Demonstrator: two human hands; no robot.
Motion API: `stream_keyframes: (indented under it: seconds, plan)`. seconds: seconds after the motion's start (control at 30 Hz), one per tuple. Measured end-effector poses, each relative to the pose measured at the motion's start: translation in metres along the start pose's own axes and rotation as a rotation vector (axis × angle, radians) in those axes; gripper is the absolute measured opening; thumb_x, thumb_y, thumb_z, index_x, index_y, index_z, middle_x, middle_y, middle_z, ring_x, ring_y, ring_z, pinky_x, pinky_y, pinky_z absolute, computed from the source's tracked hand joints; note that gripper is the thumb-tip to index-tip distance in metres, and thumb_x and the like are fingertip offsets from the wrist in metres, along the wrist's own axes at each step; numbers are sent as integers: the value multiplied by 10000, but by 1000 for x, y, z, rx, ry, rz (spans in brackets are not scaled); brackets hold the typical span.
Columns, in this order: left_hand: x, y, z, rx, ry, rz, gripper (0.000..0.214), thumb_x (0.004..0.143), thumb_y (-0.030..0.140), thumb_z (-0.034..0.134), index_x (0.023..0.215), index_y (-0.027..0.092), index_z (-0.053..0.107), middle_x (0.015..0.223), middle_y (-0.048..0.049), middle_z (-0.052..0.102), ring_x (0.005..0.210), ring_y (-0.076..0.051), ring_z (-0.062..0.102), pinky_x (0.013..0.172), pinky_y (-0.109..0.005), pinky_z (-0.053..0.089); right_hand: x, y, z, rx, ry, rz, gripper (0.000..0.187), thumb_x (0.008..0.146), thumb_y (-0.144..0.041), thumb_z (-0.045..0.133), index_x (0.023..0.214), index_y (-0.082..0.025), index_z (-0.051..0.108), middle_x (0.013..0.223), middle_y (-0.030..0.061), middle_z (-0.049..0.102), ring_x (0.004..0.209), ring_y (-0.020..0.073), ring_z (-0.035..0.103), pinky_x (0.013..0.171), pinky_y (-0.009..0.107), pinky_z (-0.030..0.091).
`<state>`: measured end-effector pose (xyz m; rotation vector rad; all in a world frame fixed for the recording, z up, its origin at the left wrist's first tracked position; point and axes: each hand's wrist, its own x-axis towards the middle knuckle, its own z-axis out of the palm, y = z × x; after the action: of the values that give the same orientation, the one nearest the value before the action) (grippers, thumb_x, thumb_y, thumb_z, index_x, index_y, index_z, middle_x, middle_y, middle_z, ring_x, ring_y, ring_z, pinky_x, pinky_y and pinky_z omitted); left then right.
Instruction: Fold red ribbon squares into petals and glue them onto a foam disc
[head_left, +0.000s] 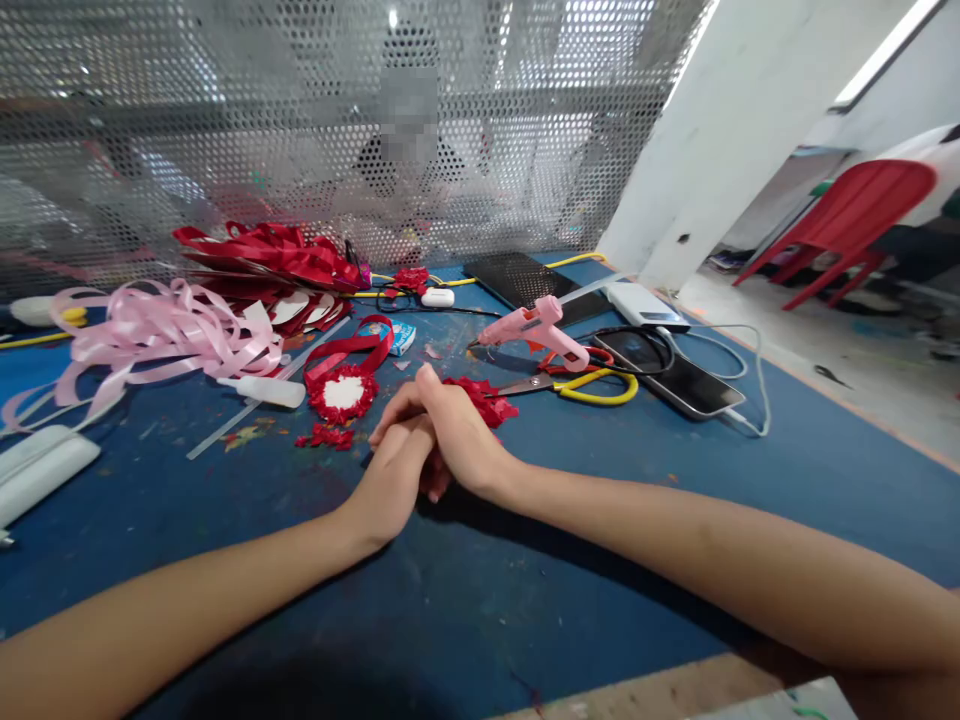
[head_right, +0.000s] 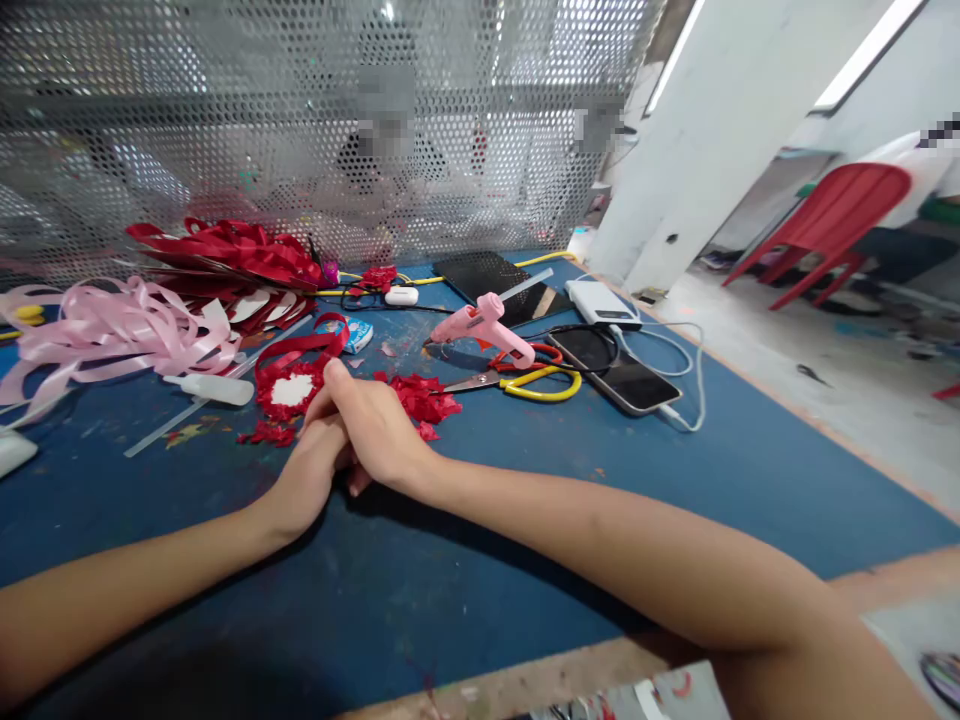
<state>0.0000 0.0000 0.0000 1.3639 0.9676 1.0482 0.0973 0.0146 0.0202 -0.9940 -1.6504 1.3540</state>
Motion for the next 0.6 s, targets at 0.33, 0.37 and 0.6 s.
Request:
stream_keyframes:
  seconds: [0.33, 0.37, 0.6]
  plan:
    - [9, 0, -25, 501, -25, 517, 313, 902, 242, 395, 653, 203, 581, 592, -4, 551, 627, -162, 515, 658, -273, 384, -28, -13, -76, -799, 81, -547, 435, 964, -424, 336, 736, -188, 621, 709, 38, 647, 670, 146, 587, 645, 277, 451]
    - [13, 0, -26, 509, 7, 544, 303, 904, 228, 388, 677, 205, 588, 621, -10, 562, 665, -170, 519, 679, -276, 384, -31, -7, -86, -893, 100, -549, 378, 953, -387, 390, 730, -188, 621, 684, 33, 644, 641, 144, 577, 617, 271, 437]
    - [25, -3, -25, 445, 128, 375, 250, 906, 283, 434, 759, 203, 619, 694, -2, 575, 698, -167, 526, 675, -267, 388, -41, 38, -106, -957, 45, -542, 162, 904, -236, 522, 886, -155, 662, 722, 39, 690, 628, 129, 607, 582, 227, 428]
